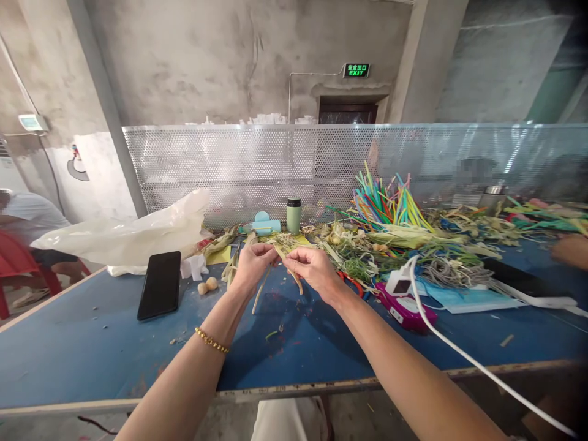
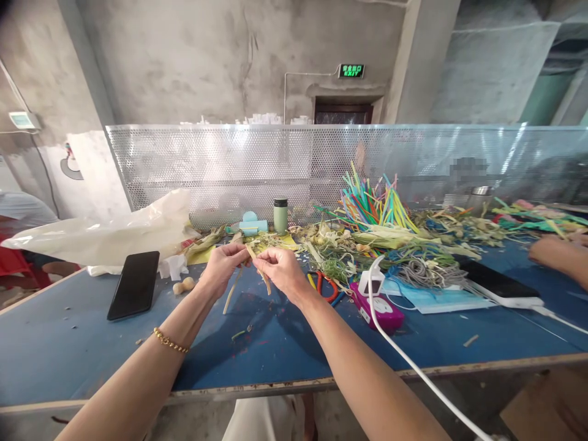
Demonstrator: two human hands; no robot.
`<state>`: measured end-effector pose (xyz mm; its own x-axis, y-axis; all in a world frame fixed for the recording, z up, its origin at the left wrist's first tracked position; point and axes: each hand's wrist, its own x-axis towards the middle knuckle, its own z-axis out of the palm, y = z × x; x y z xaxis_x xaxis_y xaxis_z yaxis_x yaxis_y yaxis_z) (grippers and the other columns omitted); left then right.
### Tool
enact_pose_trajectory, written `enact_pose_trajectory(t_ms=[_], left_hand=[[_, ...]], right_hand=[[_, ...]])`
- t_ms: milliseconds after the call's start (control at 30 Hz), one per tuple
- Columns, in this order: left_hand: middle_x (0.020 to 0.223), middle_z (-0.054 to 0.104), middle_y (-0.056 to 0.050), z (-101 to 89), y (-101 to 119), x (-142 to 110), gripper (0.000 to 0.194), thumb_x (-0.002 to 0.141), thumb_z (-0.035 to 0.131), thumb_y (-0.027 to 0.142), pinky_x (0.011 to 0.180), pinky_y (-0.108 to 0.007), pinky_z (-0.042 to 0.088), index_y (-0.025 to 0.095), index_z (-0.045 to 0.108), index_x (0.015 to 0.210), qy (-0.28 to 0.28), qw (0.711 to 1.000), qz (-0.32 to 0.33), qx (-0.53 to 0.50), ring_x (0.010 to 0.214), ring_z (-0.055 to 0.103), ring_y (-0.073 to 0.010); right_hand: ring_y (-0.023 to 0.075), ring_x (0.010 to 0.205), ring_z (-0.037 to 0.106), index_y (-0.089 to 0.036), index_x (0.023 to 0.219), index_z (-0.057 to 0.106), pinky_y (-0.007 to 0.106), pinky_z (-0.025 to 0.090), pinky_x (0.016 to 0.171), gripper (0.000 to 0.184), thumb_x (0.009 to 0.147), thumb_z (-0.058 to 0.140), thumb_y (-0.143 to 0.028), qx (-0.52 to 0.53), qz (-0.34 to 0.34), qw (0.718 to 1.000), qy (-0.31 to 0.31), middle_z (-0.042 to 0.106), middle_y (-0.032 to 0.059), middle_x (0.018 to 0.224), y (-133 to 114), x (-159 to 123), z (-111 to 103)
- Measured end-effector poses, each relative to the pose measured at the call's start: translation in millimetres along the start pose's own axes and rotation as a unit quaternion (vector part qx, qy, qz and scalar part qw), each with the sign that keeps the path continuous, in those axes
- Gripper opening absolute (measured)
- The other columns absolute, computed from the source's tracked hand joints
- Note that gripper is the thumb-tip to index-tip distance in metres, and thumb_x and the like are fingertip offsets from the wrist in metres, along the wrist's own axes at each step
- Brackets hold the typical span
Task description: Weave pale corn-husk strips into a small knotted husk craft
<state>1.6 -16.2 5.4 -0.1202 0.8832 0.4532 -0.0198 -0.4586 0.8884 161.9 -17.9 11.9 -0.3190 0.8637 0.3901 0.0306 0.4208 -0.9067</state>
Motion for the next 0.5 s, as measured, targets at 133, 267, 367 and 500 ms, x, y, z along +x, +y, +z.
enact_pose_trajectory(t_ms=[133, 267, 367, 500], left_hand=[[0.059, 0.066, -0.001, -0.1, 1.5, -0.9, 0.009, 0.067, 0.073, 0.026, 0.06, -0.026, 0.041, 0.017, 0.071, 0.063, 0.025, 0.999, -0.016, -0.024, 0.058, 0.057, -0.0137], [0.061, 0.068, -0.001, -0.8, 0.8, -0.8, 0.007, 0.067, 0.073, 0.024, 0.06, -0.026, 0.043, 0.018, 0.069, 0.065, 0.055, 0.996, -0.042, -0.049, 0.055, 0.058, -0.0132], [0.062, 0.07, -0.002, 1.1, 0.1, -2.1, 0.012, 0.068, 0.075, 0.027, 0.058, -0.026, 0.042, 0.018, 0.067, 0.064, 0.061, 0.994, -0.055, -0.07, 0.053, 0.056, -0.0124], [0.062, 0.071, -0.004, 4.6, -3.1, -4.7, 0.018, 0.069, 0.077, 0.032, 0.055, -0.025, 0.039, 0.018, 0.065, 0.067, 0.068, 0.993, -0.058, -0.081, 0.053, 0.055, -0.013]], right_hand=[[0.0108, 0.051, 0.05, -0.017, 0.071, 0.067, 0.024, 0.039, 0.049, 0.026, 0.07, 0.078, -0.04, 0.013, 0.011, 1.0, -0.014, 0.062, -0.0008, 0.059, 1.7, 0.5, -0.2], [0.0098, 0.049, 0.048, -0.017, 0.07, 0.066, 0.024, 0.037, 0.048, 0.027, 0.07, 0.079, -0.04, 0.022, 0.022, 0.999, -0.016, 0.061, -0.0014, 0.057, 4.5, 2.0, 1.0], [0.0088, 0.047, 0.046, -0.017, 0.069, 0.065, 0.023, 0.036, 0.046, 0.027, 0.071, 0.078, -0.04, 0.03, 0.025, 0.999, -0.022, 0.059, -0.0026, 0.055, 6.7, 2.1, 4.1], [0.0083, 0.045, 0.046, -0.016, 0.068, 0.064, 0.022, 0.035, 0.043, 0.028, 0.073, 0.077, -0.04, 0.043, 0.032, 0.998, -0.023, 0.059, -0.0025, 0.055, 9.7, 2.1, 9.8]])
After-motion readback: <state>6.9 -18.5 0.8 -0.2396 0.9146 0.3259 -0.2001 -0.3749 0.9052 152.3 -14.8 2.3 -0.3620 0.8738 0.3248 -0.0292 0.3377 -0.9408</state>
